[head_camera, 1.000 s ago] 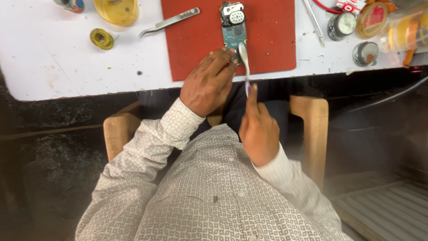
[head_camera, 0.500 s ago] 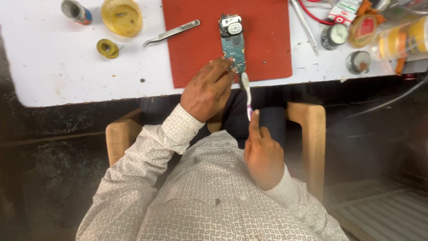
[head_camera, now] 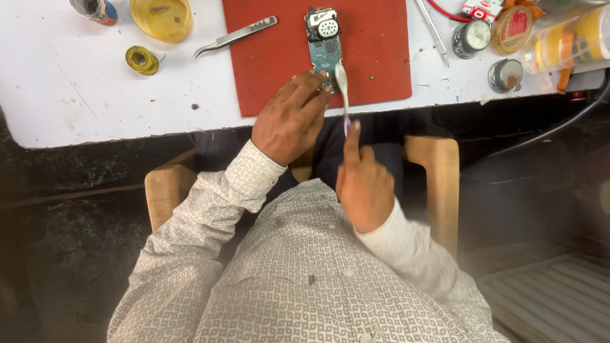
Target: The person solders components on a disassembled phone motherboard resting on a red mat, holding a soldering iron in one hand and solder wire in the other. They use tweezers to position parts, apply paste from a tube onto the board, reposition the board, and scrub it with a toothbrush.
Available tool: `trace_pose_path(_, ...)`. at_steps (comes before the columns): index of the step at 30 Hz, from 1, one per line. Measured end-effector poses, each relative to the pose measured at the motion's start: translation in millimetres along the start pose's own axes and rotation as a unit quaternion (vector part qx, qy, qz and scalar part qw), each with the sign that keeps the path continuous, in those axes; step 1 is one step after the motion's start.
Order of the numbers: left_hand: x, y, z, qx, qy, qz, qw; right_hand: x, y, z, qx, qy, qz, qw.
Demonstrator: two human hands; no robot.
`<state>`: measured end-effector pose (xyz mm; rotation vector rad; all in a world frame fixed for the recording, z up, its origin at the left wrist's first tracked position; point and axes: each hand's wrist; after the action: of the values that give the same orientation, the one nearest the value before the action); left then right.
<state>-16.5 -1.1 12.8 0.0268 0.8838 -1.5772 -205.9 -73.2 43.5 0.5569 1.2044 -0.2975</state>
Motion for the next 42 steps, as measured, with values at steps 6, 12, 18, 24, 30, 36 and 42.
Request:
trace_pose_path(6, 1.5, 2.9, 0.3, -0.002, 0.005, -0.005, 1.000, 0.2, -4.5, -3.0, -0.010, 0.015, 0.010, 1.000)
trace_pose_path(12, 4.7, 2.8, 4.2, 0.003, -0.008, -0.009, 1.000, -2.8, -6.0, -1.0, -0.026, -0.012, 0.004, 1.000)
trace_pose_path(18, 2.0, 1.7, 2.4, 0.001, 0.003, -0.010, 1.000, -0.8, -3.0, 1.9, -0.023, 0.000, -0.015, 1.000)
trace_pose_path(24, 2.5, 3.2, 1.1, 0.011, -0.013, -0.019, 1.000, 2.0, -11.3, -0.4, -0.022, 0.009, -0.010, 1.000)
trace_pose_path(30, 8.3, 4.2, 6.3, 0.014, -0.018, -0.018, 1.000, 2.0, -5.1, -8.0, -0.031, -0.017, -0.025, 0.999)
trace_pose_path(36, 7.7, 4.9, -1.3, -0.002, -0.009, -0.031, 0.999, 14.1, -7.9, -2.2, -0.038, -0.003, -0.064, 0.997)
trace_pose_path(42, 4.0, 6.1, -2.9, -0.003, 0.001, -0.022, 1.000, -29.4, -53.9, -46.6, 0.060, 0.040, 0.204, 0.976)
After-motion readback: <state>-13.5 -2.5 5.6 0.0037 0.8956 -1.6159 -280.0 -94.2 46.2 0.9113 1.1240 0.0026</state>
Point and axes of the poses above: each hand's wrist, its own z-axis towards the middle knuckle, its own x-axis out of the palm, y = z × x, and after that the axes turned 15 degrees about -y, right-handed
